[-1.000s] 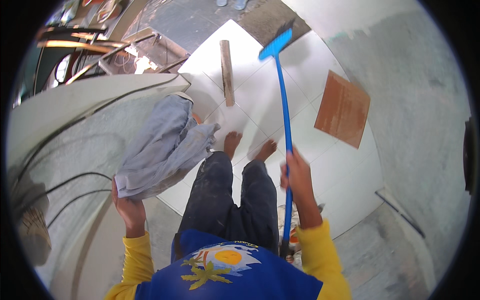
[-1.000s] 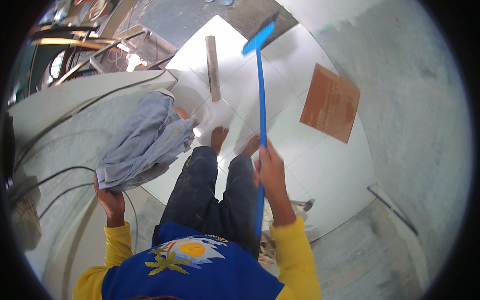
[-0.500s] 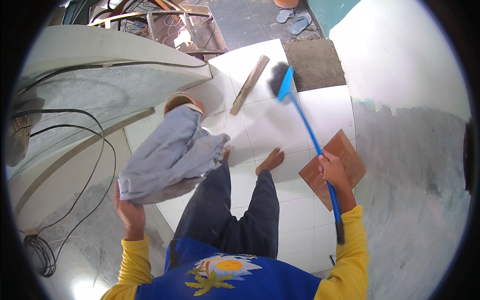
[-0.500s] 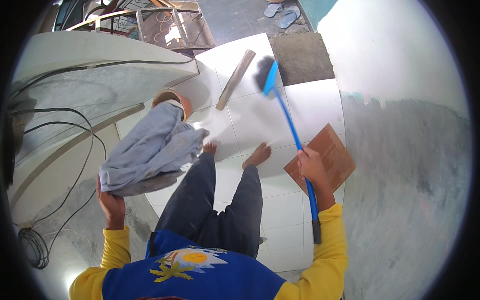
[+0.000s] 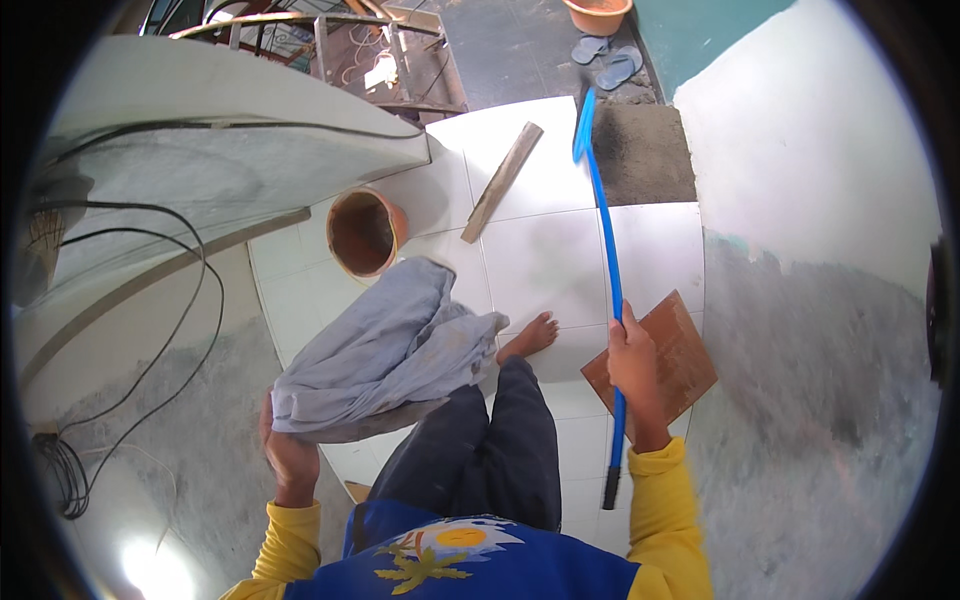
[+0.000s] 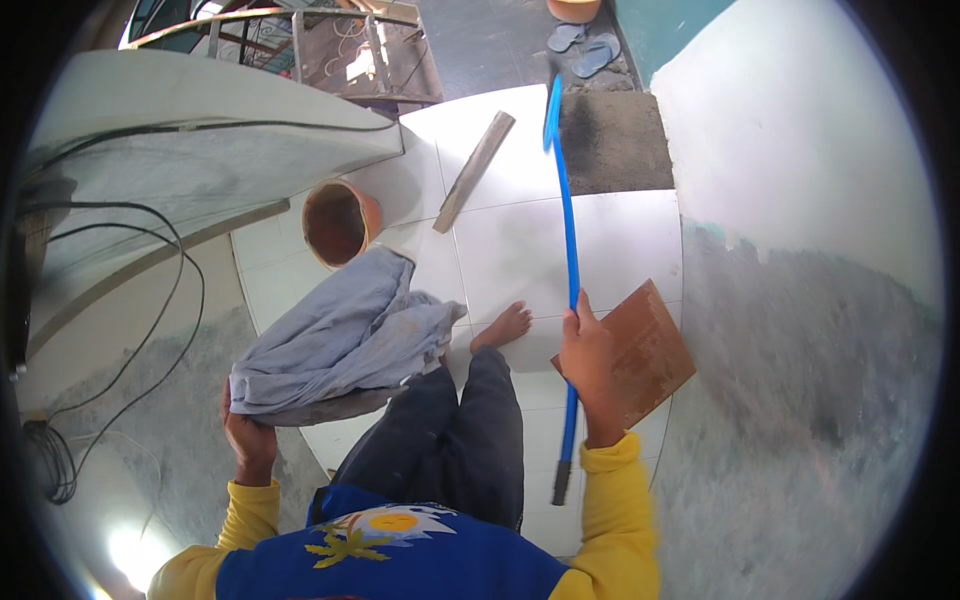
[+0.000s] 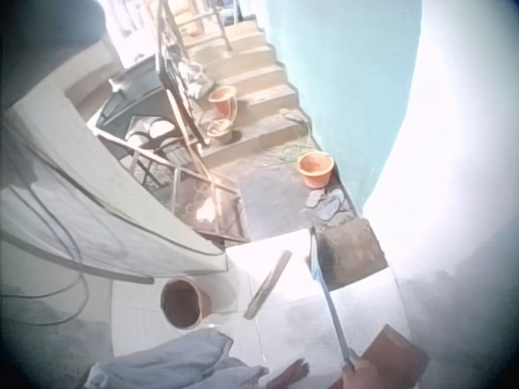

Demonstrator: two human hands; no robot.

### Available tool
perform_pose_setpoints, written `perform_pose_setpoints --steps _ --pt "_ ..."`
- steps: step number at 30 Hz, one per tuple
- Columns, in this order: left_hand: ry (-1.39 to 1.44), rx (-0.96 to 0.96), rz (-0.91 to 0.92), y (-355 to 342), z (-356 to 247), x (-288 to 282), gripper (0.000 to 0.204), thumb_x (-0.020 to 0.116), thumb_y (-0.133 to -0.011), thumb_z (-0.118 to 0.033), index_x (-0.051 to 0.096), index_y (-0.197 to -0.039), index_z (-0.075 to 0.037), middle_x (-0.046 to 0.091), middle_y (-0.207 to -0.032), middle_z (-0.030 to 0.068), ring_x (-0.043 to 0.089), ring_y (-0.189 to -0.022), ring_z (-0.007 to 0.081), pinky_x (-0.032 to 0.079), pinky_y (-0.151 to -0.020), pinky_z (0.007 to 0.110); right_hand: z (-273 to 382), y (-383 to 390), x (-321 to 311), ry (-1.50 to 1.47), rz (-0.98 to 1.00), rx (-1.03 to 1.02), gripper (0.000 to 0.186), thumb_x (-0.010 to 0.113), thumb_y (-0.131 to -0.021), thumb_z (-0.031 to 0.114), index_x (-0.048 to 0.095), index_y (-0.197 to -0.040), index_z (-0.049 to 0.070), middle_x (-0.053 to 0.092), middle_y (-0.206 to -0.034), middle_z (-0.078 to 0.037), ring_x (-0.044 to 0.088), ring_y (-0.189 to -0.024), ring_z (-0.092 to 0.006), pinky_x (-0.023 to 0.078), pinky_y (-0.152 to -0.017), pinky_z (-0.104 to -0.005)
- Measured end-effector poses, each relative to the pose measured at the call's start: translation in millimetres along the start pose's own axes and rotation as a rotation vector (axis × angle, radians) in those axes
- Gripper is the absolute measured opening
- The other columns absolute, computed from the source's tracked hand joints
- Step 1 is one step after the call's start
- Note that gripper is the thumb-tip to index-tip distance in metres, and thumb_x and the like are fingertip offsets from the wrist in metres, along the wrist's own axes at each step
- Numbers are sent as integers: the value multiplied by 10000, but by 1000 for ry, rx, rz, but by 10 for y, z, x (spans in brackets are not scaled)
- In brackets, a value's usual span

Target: The person is installing floor tiles in a room. They spread cement on the floor, place a white tile, and then apply cement to the back of a terracotta tile using a trowel.

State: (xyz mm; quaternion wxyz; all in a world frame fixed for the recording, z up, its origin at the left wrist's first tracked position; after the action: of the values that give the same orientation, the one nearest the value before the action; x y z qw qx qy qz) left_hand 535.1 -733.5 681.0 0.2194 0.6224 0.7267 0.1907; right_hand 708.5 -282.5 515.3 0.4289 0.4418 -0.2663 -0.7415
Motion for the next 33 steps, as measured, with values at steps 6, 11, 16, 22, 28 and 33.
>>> perform_pose_setpoints --steps 6,11,16,22,28,33 --pt "-15 40 40 41 85 -92 370 456 -1072 -121 562 -1382 50 645 -1380 161 613 -1296 272 451 -1143 386 832 -437 911 -254 305 -63 450 578 -1075 244 594 -1478 43 618 -683 -66 605 -496 -172 482 -455 -355" --pt "-20 43 60 -21 64 20 358 457 -1061 -108 569 -1362 50 656 -1338 146 619 -1264 250 457 -1124 377 899 -1642 1168 -214 266 -90 481 636 -1074 243 560 -1505 46 590 -700 -52 530 -461 -147 434 -401 -336" --pt "-11 -8 20 -126 184 -100 319 462 -1055 -99 599 -1310 35 671 -1273 124 623 -1205 217 464 -1085 346 717 -1331 539 -74 -70 -232 485 506 -1111 279 533 -1550 74 655 -784 -118 604 -511 -212 531 -518 -374" --pt "-141 -107 124 -481 251 -34 266 467 -1042 -87 624 -1232 14 686 -1165 70 621 -1099 152 479 -1004 293 -106 128 286 -37 -67 40 478 425 -1156 286 532 -1553 41 536 -797 -33 503 -651 -102 446 -599 -287" --pt "-353 -173 227 -813 398 -272 253 499 -1055 -99 617 -1245 19 688 -1175 62 626 -1099 143 482 -1008 297 -677 1179 578 82 -12 153 439 503 -1119 276 595 -1461 16 618 -729 -101 615 -652 -183 483 -626 -354" --pt "-776 -155 165 -1110 814 -415 287 524 -937 -17 640 -1198 7 703 -1060 101 633 -1039 183 509 -963 330 -1097 1805 784 111 5 191 405 559 -1099 247 626 -1411 -2 656 -753 -146 670 -672 -230 512 -648 -382"
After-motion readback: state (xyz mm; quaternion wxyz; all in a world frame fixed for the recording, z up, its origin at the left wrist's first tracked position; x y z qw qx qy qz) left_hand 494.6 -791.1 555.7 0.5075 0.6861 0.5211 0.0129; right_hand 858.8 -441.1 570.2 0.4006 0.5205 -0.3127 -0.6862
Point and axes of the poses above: each hand's wrist, its own y-axis away from the middle knuckle, its own x-axis out of the palm, z = x × y, the point moved 3 cm from there along -y, towards the middle knuckle
